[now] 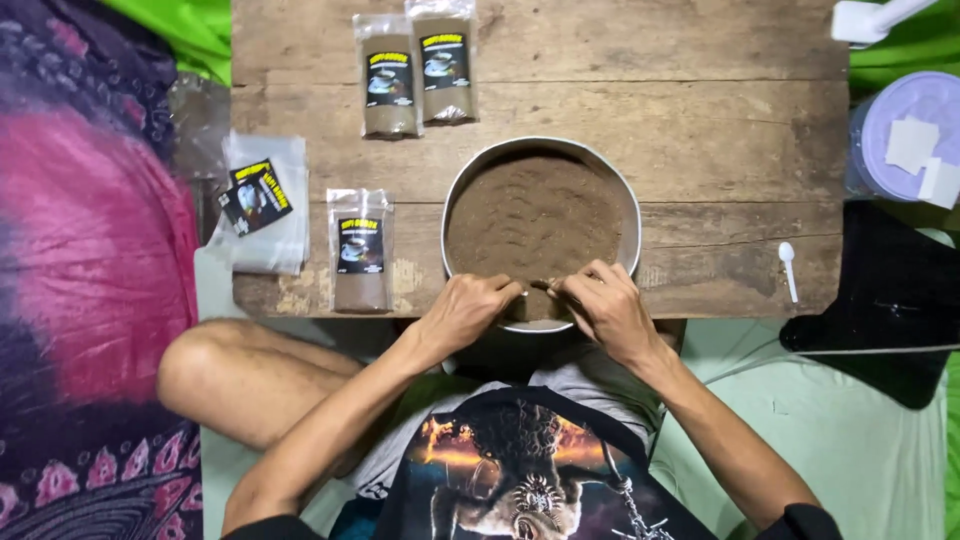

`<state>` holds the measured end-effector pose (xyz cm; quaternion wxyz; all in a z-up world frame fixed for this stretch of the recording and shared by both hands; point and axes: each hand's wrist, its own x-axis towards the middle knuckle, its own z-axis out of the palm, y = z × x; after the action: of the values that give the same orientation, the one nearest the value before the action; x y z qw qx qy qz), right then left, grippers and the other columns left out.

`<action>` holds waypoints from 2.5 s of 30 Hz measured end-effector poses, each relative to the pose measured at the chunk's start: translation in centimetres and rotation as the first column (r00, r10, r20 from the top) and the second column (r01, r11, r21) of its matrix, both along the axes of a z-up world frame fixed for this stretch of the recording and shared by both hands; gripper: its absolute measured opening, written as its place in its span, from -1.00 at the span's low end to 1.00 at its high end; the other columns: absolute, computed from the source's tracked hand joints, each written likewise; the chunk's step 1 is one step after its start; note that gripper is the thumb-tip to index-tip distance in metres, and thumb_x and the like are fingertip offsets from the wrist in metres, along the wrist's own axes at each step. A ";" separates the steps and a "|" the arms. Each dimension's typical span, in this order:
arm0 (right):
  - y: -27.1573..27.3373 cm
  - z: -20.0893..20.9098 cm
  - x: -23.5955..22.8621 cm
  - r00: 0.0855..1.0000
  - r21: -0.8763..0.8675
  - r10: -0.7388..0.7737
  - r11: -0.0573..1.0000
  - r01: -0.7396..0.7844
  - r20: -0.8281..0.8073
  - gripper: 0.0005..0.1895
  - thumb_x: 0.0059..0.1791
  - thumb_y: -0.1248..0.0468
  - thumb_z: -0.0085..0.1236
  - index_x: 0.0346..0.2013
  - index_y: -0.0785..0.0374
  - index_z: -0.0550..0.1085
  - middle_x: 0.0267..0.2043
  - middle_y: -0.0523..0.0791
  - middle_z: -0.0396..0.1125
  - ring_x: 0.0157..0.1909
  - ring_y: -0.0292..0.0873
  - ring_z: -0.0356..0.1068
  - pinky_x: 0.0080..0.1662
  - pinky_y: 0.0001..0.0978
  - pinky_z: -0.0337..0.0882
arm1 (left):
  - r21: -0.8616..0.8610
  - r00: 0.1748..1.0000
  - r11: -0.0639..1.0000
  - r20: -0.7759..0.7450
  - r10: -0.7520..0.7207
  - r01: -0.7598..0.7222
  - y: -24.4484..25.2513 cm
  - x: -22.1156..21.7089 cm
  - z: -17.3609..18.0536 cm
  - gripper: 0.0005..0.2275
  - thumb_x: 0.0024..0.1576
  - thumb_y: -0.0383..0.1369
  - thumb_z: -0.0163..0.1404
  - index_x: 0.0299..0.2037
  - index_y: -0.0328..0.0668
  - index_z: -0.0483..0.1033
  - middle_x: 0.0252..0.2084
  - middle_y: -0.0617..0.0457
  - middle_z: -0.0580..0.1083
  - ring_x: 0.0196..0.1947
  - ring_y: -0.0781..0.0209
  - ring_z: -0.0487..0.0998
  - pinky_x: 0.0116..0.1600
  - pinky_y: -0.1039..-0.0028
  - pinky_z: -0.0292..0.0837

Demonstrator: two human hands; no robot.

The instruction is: Manually sorting through ground coffee in a bowl to remove small white particles or clumps.

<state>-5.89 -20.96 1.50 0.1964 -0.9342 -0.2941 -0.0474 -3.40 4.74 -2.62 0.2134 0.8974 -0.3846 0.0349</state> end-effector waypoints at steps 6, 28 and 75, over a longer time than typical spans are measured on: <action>0.0 1.7 -0.9 0.998 -0.039 0.059 0.997 -0.059 -0.003 -0.74 -0.13 0.28 0.20 -0.16 0.06 0.43 -0.36 -0.22 0.34 -0.06 -0.18 0.34 -0.02 -0.35 0.28 | -0.055 0.998 0.998 -0.055 -0.022 0.019 0.1 0.5 1.7 -0.88 0.26 -0.33 -0.10 -0.33 0.03 0.45 -0.55 0.15 0.40 -0.49 0.10 0.56 -0.35 0.40 0.45; 0.1 0.1 0.1 0.993 -0.092 0.070 0.993 -0.079 -0.098 -0.70 -0.17 0.28 0.22 -0.16 0.02 0.41 -0.35 -0.24 0.39 -0.04 -0.20 0.35 -0.03 -0.35 0.28 | -0.022 0.998 1.000 0.064 0.023 -0.021 0.5 -0.6 0.5 -0.97 0.13 -0.30 0.02 -0.32 0.11 0.42 -0.49 0.23 0.40 -0.35 0.24 0.50 -0.10 0.41 0.32; 2.0 -0.4 12.6 0.999 -0.041 0.000 0.999 -0.002 -0.049 -0.81 -0.04 0.25 0.12 -0.14 0.02 0.39 -0.38 -0.16 0.40 -0.17 -0.14 0.40 -0.11 -0.32 0.38 | -0.149 0.925 0.922 -0.193 0.328 -0.358 -1.2 10.1 -0.3 -0.86 0.25 -0.32 -0.08 -0.37 -0.02 0.45 -0.53 -0.02 0.46 -0.49 -0.15 0.61 -0.40 0.10 0.55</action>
<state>6.67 -18.98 1.09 0.1844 -0.9387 -0.2906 -0.0182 6.66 3.57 -2.88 0.3160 0.9275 -0.1971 0.0326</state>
